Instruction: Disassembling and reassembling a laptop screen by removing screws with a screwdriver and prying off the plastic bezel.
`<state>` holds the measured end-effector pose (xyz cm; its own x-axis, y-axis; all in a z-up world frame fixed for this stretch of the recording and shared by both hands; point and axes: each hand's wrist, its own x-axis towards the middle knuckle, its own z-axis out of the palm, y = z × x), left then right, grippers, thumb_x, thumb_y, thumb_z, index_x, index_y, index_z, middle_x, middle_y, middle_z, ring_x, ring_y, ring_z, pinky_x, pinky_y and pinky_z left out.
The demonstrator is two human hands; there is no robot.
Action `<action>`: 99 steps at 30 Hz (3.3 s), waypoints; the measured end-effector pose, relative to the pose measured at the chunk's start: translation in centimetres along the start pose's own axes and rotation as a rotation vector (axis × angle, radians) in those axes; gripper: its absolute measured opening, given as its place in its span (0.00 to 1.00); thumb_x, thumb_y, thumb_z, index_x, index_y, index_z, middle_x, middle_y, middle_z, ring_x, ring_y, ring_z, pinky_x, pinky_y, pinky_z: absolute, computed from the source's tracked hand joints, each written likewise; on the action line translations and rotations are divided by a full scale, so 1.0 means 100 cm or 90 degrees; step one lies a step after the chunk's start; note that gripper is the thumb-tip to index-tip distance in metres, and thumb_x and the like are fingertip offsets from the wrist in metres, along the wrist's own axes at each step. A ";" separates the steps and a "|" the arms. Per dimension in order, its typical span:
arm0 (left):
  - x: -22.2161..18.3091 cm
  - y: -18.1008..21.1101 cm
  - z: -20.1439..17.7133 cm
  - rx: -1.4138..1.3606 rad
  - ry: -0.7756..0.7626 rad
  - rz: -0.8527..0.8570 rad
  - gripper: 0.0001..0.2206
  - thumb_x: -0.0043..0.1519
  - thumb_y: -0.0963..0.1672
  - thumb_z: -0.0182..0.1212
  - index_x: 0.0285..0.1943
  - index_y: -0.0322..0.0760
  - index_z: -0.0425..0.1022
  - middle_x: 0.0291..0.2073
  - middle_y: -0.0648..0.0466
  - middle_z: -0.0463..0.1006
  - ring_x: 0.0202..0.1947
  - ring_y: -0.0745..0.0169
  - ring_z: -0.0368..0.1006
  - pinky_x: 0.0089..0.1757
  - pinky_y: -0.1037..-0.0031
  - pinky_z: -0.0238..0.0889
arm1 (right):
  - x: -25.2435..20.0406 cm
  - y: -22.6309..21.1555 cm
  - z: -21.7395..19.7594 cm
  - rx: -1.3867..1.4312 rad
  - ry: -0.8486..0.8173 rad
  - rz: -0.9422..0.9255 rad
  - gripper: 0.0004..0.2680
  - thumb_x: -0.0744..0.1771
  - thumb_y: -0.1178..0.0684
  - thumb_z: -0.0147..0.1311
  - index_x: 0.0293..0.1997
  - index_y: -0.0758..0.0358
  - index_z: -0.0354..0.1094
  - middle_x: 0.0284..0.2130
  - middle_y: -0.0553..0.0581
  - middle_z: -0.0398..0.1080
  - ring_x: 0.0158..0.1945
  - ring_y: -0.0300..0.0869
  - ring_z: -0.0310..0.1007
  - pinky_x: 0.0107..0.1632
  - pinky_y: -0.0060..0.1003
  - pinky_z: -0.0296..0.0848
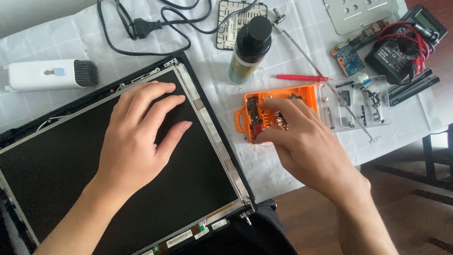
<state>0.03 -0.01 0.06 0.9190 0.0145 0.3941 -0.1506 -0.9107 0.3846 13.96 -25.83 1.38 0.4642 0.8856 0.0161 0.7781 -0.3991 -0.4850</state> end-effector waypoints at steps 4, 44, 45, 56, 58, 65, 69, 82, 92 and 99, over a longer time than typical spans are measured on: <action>0.000 0.000 0.000 -0.003 0.003 0.002 0.12 0.69 0.42 0.62 0.57 0.27 0.76 0.56 0.42 0.73 0.58 0.40 0.69 0.61 0.53 0.64 | -0.001 -0.001 0.000 0.004 0.010 -0.007 0.10 0.66 0.65 0.49 0.37 0.54 0.76 0.55 0.63 0.67 0.58 0.57 0.67 0.50 0.53 0.72; 0.001 0.001 -0.002 -0.011 0.007 -0.002 0.12 0.68 0.43 0.62 0.57 0.27 0.76 0.56 0.43 0.73 0.58 0.41 0.70 0.60 0.53 0.64 | 0.034 0.007 -0.004 0.006 -0.010 0.058 0.08 0.66 0.65 0.46 0.46 0.69 0.72 0.47 0.56 0.66 0.47 0.53 0.71 0.35 0.50 0.72; 0.001 0.001 -0.002 -0.010 0.007 -0.002 0.12 0.68 0.43 0.62 0.56 0.27 0.76 0.56 0.43 0.73 0.58 0.41 0.70 0.60 0.53 0.64 | 0.036 0.006 -0.006 -0.004 -0.031 0.067 0.07 0.66 0.63 0.47 0.45 0.69 0.72 0.46 0.56 0.66 0.49 0.51 0.70 0.33 0.51 0.72; -0.002 -0.001 -0.003 -0.009 0.015 -0.003 0.12 0.68 0.43 0.63 0.56 0.28 0.76 0.55 0.43 0.73 0.57 0.42 0.71 0.60 0.53 0.64 | 0.039 0.008 0.013 -0.160 0.037 -0.028 0.04 0.67 0.59 0.57 0.33 0.62 0.74 0.41 0.54 0.68 0.45 0.49 0.70 0.26 0.49 0.72; -0.004 -0.002 -0.002 -0.009 0.014 -0.005 0.12 0.68 0.43 0.63 0.56 0.29 0.76 0.55 0.44 0.73 0.58 0.42 0.70 0.60 0.54 0.64 | 0.039 0.011 0.014 -0.204 0.049 -0.101 0.06 0.67 0.63 0.57 0.30 0.65 0.68 0.39 0.56 0.66 0.41 0.50 0.69 0.24 0.45 0.71; -0.005 -0.002 -0.003 -0.011 0.016 -0.002 0.13 0.68 0.43 0.62 0.57 0.29 0.75 0.55 0.44 0.73 0.58 0.42 0.70 0.60 0.54 0.63 | 0.037 0.011 0.013 -0.196 0.026 -0.098 0.01 0.67 0.63 0.53 0.37 0.65 0.68 0.43 0.58 0.66 0.44 0.52 0.68 0.35 0.49 0.72; -0.006 -0.003 -0.003 -0.008 0.013 0.002 0.13 0.68 0.44 0.62 0.57 0.28 0.75 0.56 0.44 0.72 0.59 0.42 0.70 0.60 0.54 0.64 | 0.035 0.009 0.015 -0.225 0.013 -0.082 0.02 0.66 0.64 0.54 0.37 0.65 0.67 0.44 0.58 0.66 0.43 0.52 0.68 0.33 0.48 0.72; -0.005 -0.002 -0.003 -0.010 0.009 0.003 0.13 0.69 0.43 0.62 0.57 0.28 0.75 0.55 0.44 0.73 0.58 0.41 0.69 0.59 0.53 0.63 | 0.033 0.009 -0.008 -0.077 0.025 -0.007 0.03 0.68 0.62 0.54 0.42 0.66 0.73 0.45 0.53 0.69 0.48 0.49 0.68 0.32 0.49 0.70; -0.004 -0.001 -0.002 -0.011 0.010 0.002 0.13 0.69 0.43 0.62 0.57 0.27 0.75 0.56 0.43 0.73 0.58 0.41 0.69 0.59 0.52 0.64 | 0.038 0.010 0.004 -0.096 0.021 -0.015 0.03 0.69 0.58 0.55 0.39 0.66 0.74 0.44 0.55 0.67 0.45 0.52 0.65 0.37 0.51 0.72; -0.004 -0.001 -0.003 -0.010 0.013 0.001 0.13 0.69 0.43 0.62 0.57 0.28 0.75 0.55 0.44 0.73 0.57 0.41 0.70 0.59 0.53 0.64 | 0.041 0.006 0.012 -0.151 0.022 0.009 0.04 0.69 0.56 0.55 0.38 0.64 0.75 0.44 0.54 0.67 0.46 0.51 0.66 0.27 0.53 0.74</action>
<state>-0.46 0.18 0.07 0.9111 0.0223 0.4116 -0.1573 -0.9042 0.3972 15.81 -22.19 0.10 0.4869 0.8724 0.0422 0.8469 -0.4598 -0.2670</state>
